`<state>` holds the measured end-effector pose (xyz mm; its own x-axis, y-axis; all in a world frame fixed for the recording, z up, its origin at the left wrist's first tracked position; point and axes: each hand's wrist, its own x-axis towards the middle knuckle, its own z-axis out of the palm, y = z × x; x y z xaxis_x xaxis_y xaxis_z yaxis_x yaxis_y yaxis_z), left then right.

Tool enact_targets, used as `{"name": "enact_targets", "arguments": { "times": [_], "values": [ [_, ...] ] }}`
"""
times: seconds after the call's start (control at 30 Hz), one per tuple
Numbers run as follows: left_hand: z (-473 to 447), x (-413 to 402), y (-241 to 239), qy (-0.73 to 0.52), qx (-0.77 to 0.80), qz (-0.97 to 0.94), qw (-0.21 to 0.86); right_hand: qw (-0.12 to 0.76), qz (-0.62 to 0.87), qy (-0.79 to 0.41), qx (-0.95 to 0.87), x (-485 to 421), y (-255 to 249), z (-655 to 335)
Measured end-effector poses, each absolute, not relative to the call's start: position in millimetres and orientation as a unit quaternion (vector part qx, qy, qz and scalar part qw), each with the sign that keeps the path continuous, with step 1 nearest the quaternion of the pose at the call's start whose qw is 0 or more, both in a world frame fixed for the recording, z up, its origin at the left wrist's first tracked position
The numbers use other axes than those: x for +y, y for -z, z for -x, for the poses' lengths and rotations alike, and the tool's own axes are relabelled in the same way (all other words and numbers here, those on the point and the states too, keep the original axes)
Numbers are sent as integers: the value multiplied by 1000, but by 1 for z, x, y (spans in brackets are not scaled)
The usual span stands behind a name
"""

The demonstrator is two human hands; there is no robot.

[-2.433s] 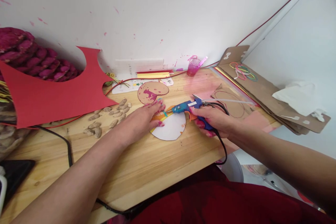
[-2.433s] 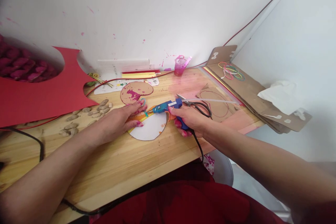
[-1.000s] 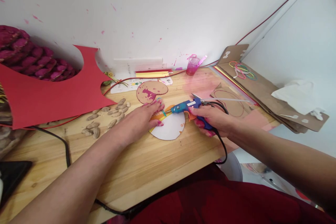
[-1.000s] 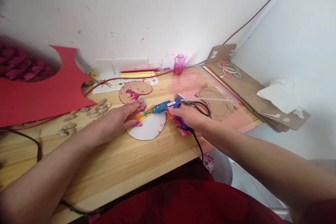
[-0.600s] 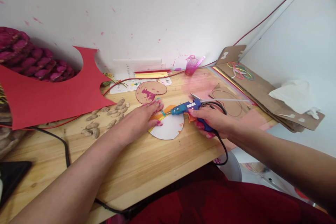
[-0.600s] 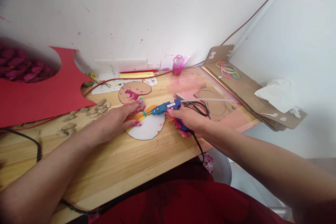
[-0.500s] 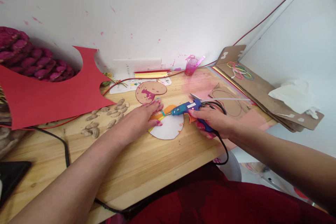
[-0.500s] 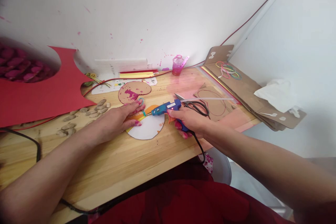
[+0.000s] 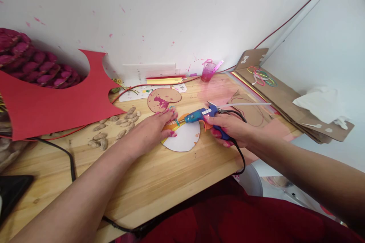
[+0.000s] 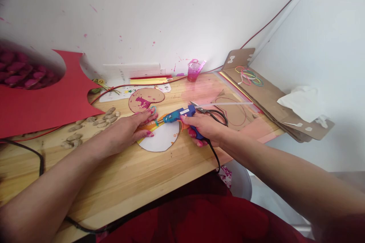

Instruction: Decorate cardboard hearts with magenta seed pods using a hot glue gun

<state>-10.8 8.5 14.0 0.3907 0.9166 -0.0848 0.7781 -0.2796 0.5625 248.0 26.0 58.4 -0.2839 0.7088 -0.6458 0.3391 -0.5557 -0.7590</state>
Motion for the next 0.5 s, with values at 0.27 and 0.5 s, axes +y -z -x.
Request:
{"name": "enact_targets", "arguments": {
  "times": [0.27, 0.5],
  "values": [
    [10, 8, -14, -130, 537, -787, 275, 126, 577, -667, -455, 22, -57, -251],
    [11, 8, -14, -129, 539, -785, 277, 125, 571, -671, -455, 17, -61, -251]
  ]
}}
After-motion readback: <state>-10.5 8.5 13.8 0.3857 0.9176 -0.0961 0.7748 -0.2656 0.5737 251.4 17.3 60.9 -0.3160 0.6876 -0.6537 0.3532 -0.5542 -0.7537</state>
